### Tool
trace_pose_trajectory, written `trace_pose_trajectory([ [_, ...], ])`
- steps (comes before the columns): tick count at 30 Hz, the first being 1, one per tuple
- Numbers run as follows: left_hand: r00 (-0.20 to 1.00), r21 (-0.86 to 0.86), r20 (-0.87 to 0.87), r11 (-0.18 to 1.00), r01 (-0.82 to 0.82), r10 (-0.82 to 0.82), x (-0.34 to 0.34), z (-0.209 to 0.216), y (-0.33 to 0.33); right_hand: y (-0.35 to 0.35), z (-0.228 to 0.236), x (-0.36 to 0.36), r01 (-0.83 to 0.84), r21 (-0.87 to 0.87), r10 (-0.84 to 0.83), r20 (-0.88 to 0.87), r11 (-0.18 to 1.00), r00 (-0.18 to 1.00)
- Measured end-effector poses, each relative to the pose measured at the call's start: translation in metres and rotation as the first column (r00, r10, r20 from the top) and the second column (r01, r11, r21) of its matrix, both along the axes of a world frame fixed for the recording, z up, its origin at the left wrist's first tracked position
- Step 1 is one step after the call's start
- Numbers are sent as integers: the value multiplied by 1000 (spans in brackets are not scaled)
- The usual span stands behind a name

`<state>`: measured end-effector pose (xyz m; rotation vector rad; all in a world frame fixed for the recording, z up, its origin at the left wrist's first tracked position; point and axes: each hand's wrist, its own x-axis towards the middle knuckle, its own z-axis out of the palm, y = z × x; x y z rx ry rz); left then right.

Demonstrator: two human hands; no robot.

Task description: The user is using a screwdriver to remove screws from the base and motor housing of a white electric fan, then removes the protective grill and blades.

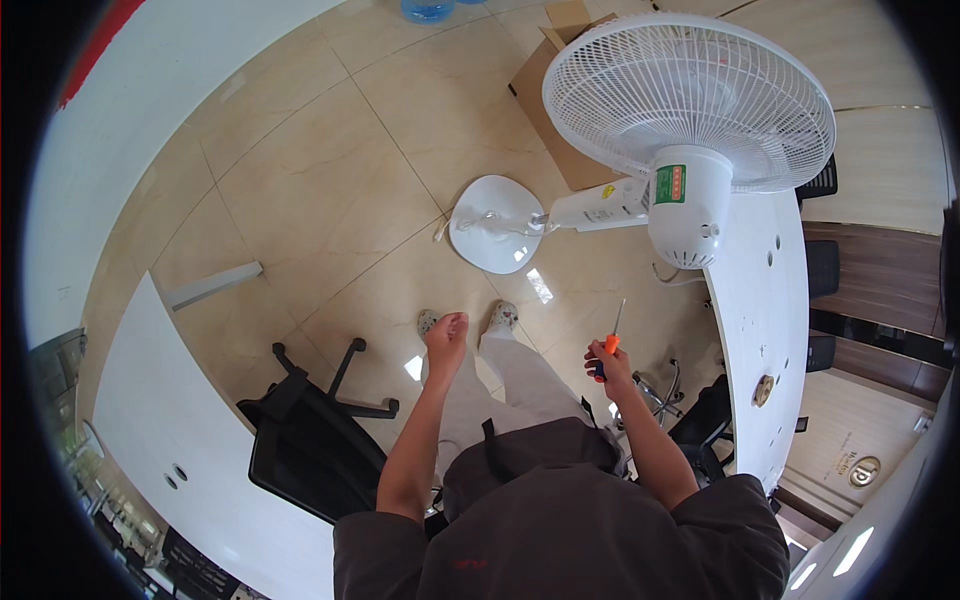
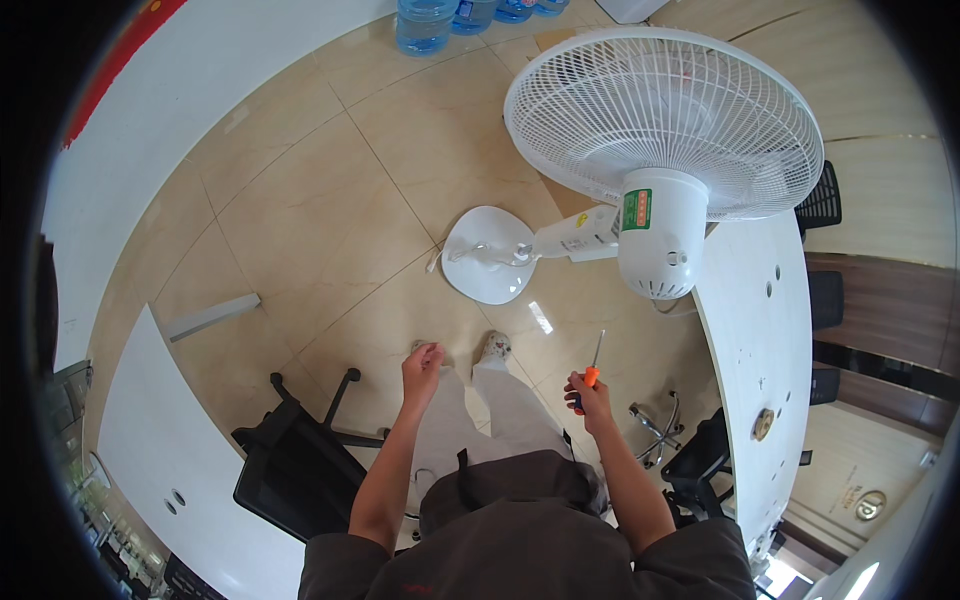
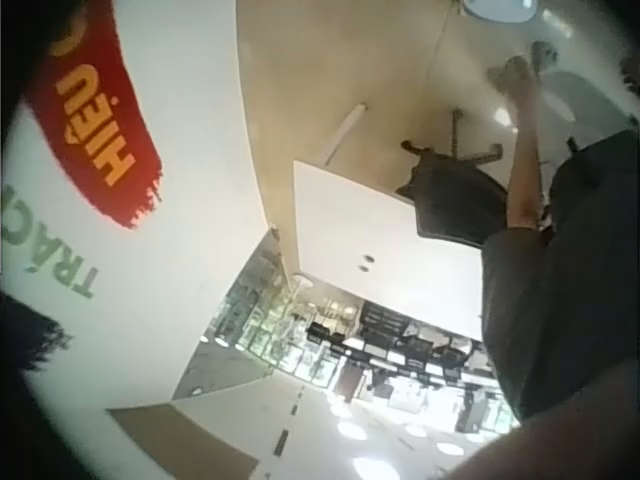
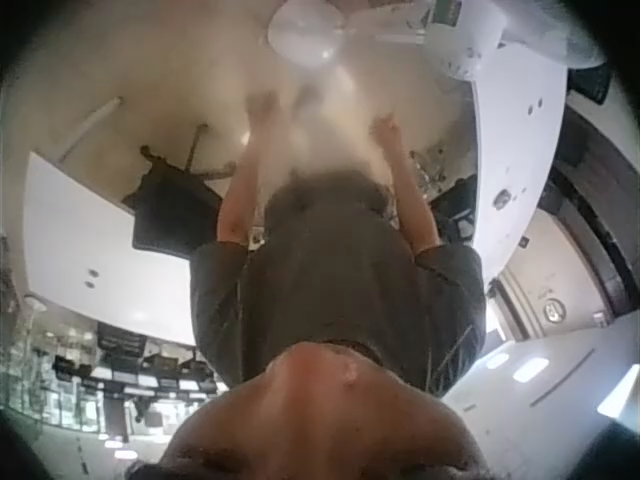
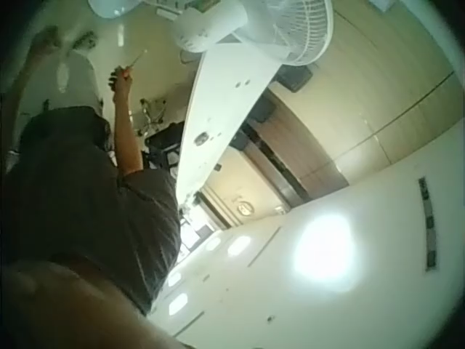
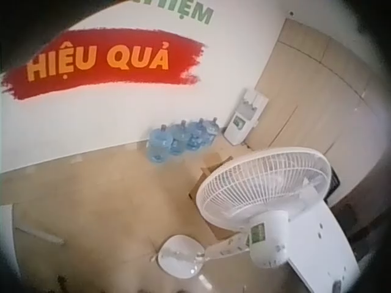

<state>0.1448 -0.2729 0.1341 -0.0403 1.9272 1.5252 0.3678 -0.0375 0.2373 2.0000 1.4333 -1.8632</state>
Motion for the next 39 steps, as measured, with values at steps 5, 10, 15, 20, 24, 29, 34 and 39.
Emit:
trace_pose_trajectory([
  [5, 995, 80, -88, 995, 58, -51, 6, -2, 73, 38, -2, -2, 81, 56, -74, -110, 995, 991],
  [10, 967, 117, -234, 985, 130, -100, 12, -61, 165, 95, -56, -36, 168, 129, -115, -345, 977, 932],
  [15, 696, 128, -718, 985, 114, 13, -14, -112, 245, 127, -125, -108, 297, 357, 44, -701, 886, 712],
  [20, 478, 246, -872, 938, 246, 103, -31, -148, 277, 136, -184, -132, 409, 359, 74, -820, 839, 568],
  [24, 111, 116, -990, 936, 332, 83, -56, -156, 276, 146, -240, -137, 450, 354, 112, -870, 820, 480],
  [29, -11, 49, -998, 933, 357, 56, -67, -162, 281, 159, -237, -158, 463, 350, 150, -897, 814, 416],
  [34, 45, -70, -995, 932, 355, -92, -69, -155, 275, 178, -225, -190, 302, 488, 377, -854, 819, 357],
  [39, 67, -30, -996, 920, 390, -61, -68, -155, 278, 181, -235, -201, 298, 445, 397, -894, 845, 210],
])
